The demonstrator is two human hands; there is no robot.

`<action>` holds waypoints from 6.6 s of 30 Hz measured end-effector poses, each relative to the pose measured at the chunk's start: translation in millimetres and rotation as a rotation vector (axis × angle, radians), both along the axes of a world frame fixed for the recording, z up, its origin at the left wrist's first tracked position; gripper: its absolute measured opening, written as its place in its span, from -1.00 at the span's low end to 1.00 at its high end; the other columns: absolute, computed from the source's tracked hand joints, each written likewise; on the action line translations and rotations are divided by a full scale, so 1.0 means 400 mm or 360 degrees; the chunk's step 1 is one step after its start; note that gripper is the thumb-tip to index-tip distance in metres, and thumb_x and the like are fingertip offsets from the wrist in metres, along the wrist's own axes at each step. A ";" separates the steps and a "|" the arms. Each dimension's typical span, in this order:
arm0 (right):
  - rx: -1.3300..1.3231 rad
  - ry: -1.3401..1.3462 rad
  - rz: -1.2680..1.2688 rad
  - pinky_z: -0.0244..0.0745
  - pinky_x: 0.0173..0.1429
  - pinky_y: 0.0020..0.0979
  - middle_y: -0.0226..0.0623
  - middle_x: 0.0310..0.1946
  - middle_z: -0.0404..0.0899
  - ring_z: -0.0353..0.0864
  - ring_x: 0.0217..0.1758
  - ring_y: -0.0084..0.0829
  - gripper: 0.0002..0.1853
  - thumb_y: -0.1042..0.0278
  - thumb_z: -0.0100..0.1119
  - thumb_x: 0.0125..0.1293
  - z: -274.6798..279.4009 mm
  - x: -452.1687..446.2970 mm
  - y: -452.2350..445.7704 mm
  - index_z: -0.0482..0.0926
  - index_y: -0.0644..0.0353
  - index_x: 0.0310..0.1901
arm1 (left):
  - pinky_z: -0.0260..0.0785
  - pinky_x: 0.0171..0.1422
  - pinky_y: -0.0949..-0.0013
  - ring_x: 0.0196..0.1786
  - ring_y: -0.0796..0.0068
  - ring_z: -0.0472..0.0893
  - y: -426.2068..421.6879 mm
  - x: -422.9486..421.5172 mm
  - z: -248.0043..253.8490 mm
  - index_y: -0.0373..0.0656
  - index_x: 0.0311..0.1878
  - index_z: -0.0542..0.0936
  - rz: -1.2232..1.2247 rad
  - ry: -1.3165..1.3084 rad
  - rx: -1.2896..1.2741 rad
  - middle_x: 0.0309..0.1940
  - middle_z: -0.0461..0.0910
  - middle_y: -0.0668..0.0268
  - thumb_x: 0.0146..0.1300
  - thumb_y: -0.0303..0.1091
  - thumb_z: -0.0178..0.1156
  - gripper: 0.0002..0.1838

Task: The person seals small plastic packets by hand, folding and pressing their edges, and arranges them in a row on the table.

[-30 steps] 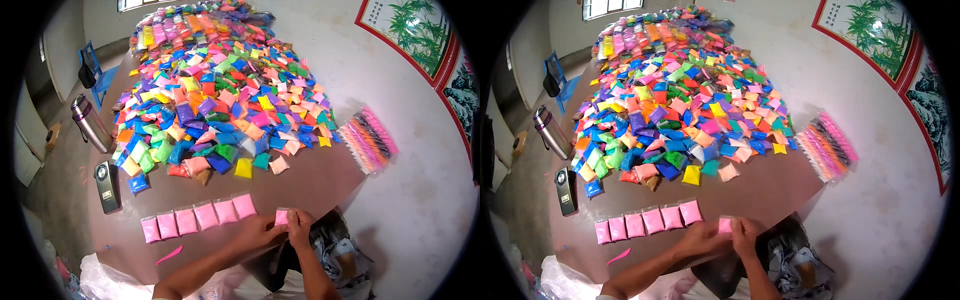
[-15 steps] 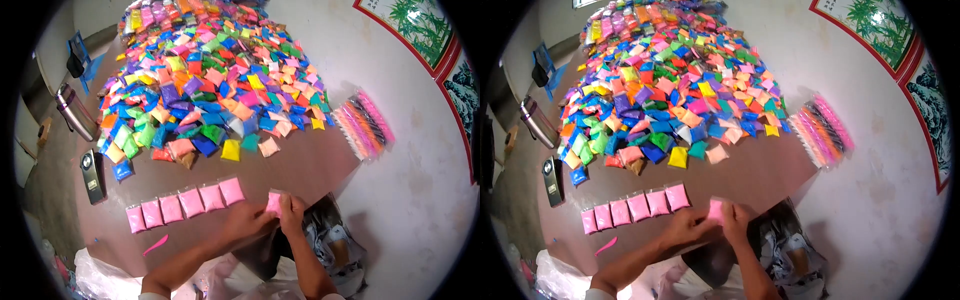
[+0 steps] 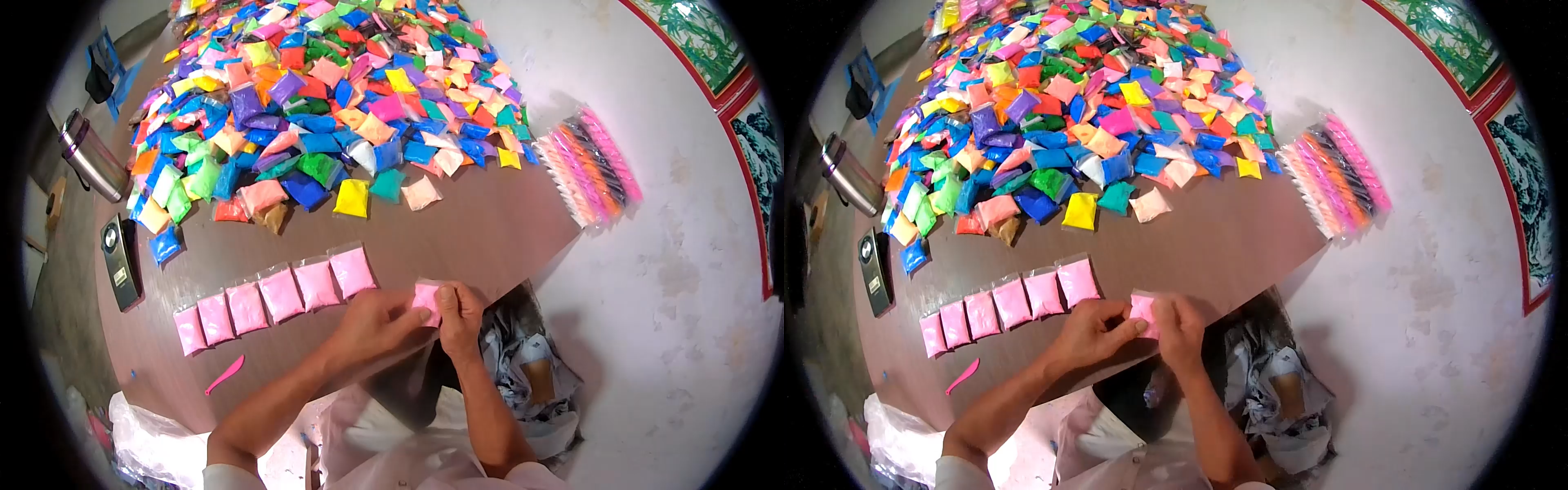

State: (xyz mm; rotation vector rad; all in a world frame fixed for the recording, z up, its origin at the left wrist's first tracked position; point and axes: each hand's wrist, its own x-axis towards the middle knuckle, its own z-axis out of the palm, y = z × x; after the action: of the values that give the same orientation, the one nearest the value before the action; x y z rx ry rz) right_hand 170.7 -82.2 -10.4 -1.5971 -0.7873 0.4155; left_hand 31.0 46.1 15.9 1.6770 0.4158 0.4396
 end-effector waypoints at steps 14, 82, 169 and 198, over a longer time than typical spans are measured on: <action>-0.0010 -0.0048 0.0168 0.53 -0.04 -0.45 -0.38 -0.27 0.68 0.59 -0.20 -0.56 -0.77 0.30 0.15 0.54 0.011 -0.003 -0.001 0.68 0.32 -0.12 | 0.21 -0.46 0.32 -0.48 0.64 0.33 0.004 0.002 -0.012 -0.31 -0.36 0.61 0.0033 0.0005 0.0072 -0.63 0.37 0.29 0.36 -0.07 0.43 -0.57; 0.0055 -0.0010 -0.0021 0.42 -0.18 -0.54 -0.54 -0.34 0.57 0.45 -0.27 -0.69 -0.72 0.25 0.12 0.60 0.023 -0.021 0.022 0.63 0.30 -0.20 | 0.47 -0.28 0.21 -0.44 0.27 0.64 0.006 -0.006 -0.001 -0.30 -0.24 0.67 -0.0036 0.0071 0.0032 -0.47 0.63 0.04 0.29 -0.07 0.37 -0.61; 0.0349 -0.0339 0.0149 0.51 -0.24 -0.40 -0.22 -0.35 0.67 0.64 -0.36 -0.37 -0.94 0.49 0.26 0.42 -0.005 -0.037 -0.051 0.65 0.29 -0.16 | 0.07 0.61 -0.13 0.55 -0.15 0.32 -0.226 -0.379 -0.046 -0.33 0.47 0.40 0.0559 0.0891 0.1806 0.47 0.40 -0.11 0.39 -0.07 0.32 -0.27; 0.0189 -0.0289 0.0214 0.61 -0.11 -0.31 -0.12 -0.28 0.69 0.72 -0.22 -0.17 -0.93 0.50 0.26 0.39 0.019 -0.042 -0.066 0.64 0.29 -0.17 | 0.50 0.33 0.11 0.24 -0.01 0.65 0.011 -0.603 -0.012 -0.25 0.29 0.59 0.1326 0.0724 0.1690 0.23 0.64 0.00 0.40 -0.43 0.30 -0.59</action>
State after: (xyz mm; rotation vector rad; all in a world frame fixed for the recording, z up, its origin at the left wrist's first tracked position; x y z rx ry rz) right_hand 154.0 -108.7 -2.7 -1.4901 -1.0431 0.3161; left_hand -210.0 50.5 11.2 2.5964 1.4219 1.0035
